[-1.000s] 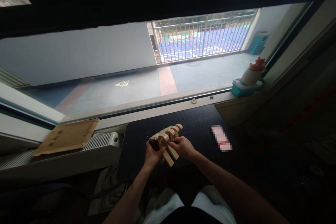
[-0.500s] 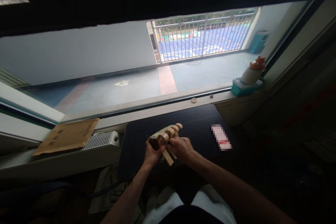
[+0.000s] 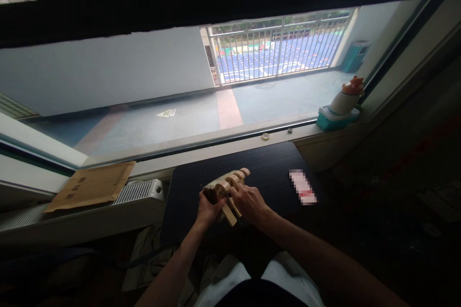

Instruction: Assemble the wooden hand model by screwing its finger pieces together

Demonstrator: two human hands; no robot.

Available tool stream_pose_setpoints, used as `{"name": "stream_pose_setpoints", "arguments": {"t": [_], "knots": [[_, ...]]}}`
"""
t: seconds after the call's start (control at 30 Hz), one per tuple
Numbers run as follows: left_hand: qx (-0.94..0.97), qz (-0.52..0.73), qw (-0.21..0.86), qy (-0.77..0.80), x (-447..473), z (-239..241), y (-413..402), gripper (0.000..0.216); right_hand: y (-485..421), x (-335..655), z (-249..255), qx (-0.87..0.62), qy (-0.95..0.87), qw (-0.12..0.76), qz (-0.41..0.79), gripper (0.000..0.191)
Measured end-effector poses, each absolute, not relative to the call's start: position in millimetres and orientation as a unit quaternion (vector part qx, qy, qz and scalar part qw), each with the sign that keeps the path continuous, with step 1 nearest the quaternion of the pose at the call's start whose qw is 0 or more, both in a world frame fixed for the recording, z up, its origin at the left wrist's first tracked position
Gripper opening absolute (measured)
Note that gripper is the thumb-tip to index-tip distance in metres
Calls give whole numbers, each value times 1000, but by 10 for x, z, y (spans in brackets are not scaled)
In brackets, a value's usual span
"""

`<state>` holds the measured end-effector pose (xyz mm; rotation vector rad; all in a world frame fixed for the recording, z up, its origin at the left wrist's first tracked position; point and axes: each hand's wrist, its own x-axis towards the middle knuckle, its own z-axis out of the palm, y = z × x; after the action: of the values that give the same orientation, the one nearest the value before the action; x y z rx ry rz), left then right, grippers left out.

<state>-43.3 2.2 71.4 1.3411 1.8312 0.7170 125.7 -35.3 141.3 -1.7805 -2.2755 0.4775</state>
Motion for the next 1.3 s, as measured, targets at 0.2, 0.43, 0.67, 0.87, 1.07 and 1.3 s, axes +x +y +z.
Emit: {"name": "stream_pose_setpoints", "arguments": {"t": [0.2,0.43,0.67,0.87,1.07,1.3], "knots": [[524,290,377,706,-430,692,19,72,-333,1269,1413,-574,-803,65,149,27],[528,303,385,693,-419,722,-21,66,-297,1345,1335,-667,-654,141,328,30],[523,292,387,701,-402,783,-21,68,-276,1313,1423,-675,-662,91,313,29],[523,281,373,714,-410,750,11,73,-331,1262,1497,-556,-821,68,107,30],[520,296,386,702,-424,731,4,69,-282,1343,1421,-584,-789,66,180,28],[538,280,375,701,-404,770,-15,73,-231,1436,1194,-638,-621,142,433,34]]}}
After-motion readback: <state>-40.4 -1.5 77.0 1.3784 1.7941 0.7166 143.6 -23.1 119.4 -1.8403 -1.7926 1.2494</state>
